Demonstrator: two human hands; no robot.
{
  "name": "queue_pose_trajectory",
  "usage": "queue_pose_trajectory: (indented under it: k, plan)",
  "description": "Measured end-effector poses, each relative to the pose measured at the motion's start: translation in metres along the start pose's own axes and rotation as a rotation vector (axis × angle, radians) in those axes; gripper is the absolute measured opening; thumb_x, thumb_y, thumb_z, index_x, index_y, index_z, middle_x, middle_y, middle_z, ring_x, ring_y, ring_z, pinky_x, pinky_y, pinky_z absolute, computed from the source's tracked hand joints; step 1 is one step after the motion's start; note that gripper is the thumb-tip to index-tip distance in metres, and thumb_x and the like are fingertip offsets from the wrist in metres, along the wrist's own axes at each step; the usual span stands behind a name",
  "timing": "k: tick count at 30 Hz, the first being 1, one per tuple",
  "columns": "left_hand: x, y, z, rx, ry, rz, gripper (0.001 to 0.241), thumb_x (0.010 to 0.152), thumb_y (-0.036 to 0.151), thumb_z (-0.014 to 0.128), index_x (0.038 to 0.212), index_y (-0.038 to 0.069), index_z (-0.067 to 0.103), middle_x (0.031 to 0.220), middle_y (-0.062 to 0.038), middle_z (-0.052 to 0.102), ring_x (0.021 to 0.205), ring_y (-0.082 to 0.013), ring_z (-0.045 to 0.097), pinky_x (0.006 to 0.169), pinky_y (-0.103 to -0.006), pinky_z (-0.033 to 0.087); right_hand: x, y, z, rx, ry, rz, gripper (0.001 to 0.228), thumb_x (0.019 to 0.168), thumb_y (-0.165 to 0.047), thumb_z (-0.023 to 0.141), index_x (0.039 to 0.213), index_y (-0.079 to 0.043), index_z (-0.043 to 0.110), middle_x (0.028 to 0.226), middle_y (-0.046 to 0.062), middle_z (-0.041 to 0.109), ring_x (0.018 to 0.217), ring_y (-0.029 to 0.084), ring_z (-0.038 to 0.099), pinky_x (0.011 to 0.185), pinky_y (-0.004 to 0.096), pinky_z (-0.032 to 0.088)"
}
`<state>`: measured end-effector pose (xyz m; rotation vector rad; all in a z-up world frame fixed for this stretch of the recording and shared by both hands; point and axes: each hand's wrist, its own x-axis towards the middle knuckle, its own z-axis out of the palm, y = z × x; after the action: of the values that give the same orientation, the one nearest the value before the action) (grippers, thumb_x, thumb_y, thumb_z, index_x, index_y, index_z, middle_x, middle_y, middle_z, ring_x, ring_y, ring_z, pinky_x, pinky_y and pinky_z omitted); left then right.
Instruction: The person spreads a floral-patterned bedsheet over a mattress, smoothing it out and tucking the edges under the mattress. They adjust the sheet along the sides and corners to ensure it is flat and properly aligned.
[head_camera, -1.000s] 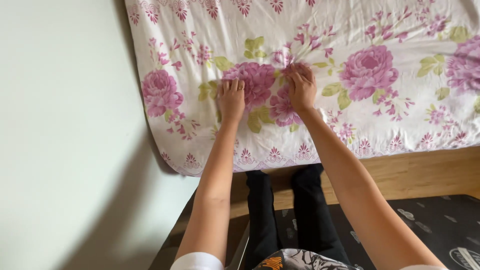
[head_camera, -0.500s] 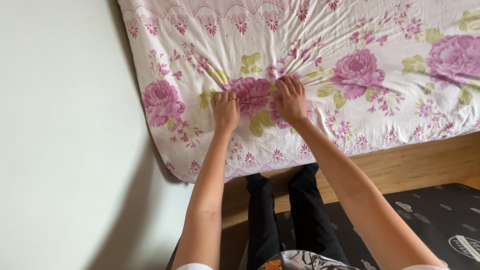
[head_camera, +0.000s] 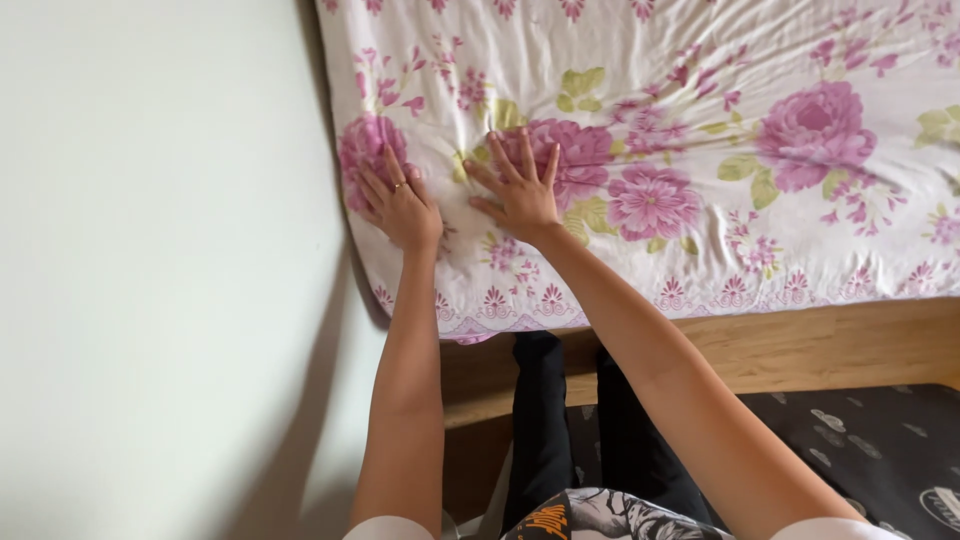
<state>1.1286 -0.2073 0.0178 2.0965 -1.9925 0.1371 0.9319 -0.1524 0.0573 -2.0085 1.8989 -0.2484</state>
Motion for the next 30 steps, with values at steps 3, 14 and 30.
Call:
queue_pose_trajectory:
  k: [3,14,30]
  plan:
    - [-0.001,-0.024,0.005,-0.062,0.075,0.001,0.054,0.106,0.036,0.043,0.159,0.024,0.039,0.155,-0.016,0.044,0.142,-0.0362,0.046,0.105,-0.054,0.041,0.01,0.007,0.032,0.036,0.167,-0.058,0.047,0.098,-0.067,0.053,0.142,-0.051,0.057,0.169,-0.011,0.028,0.157,0.038,0.008,0.115,0.079,-0.005]
    - [-0.018,-0.068,0.003,-0.407,0.106,-0.254,0.024,0.108,0.027,0.045,0.114,0.016,0.065,0.083,-0.01,0.069,0.076,-0.0369,0.071,0.066,-0.0467,0.057,0.001,-0.008,0.066,0.231,0.5,-0.128,0.013,0.093,-0.027,0.076,0.104,-0.023,0.081,0.112,-0.006,0.078,0.108,0.017,0.069,0.113,0.044,0.041]
    - [-0.025,-0.087,0.028,0.234,-0.112,0.075,0.021,0.093,0.01,0.048,0.092,-0.002,0.066,0.07,-0.008,0.061,0.052,-0.0292,0.068,0.04,-0.0524,0.05,-0.031,-0.034,0.013,0.015,0.287,-0.07,0.066,0.098,-0.041,0.064,0.157,-0.019,0.044,0.164,0.011,0.039,0.152,0.033,0.032,0.12,0.068,0.008]
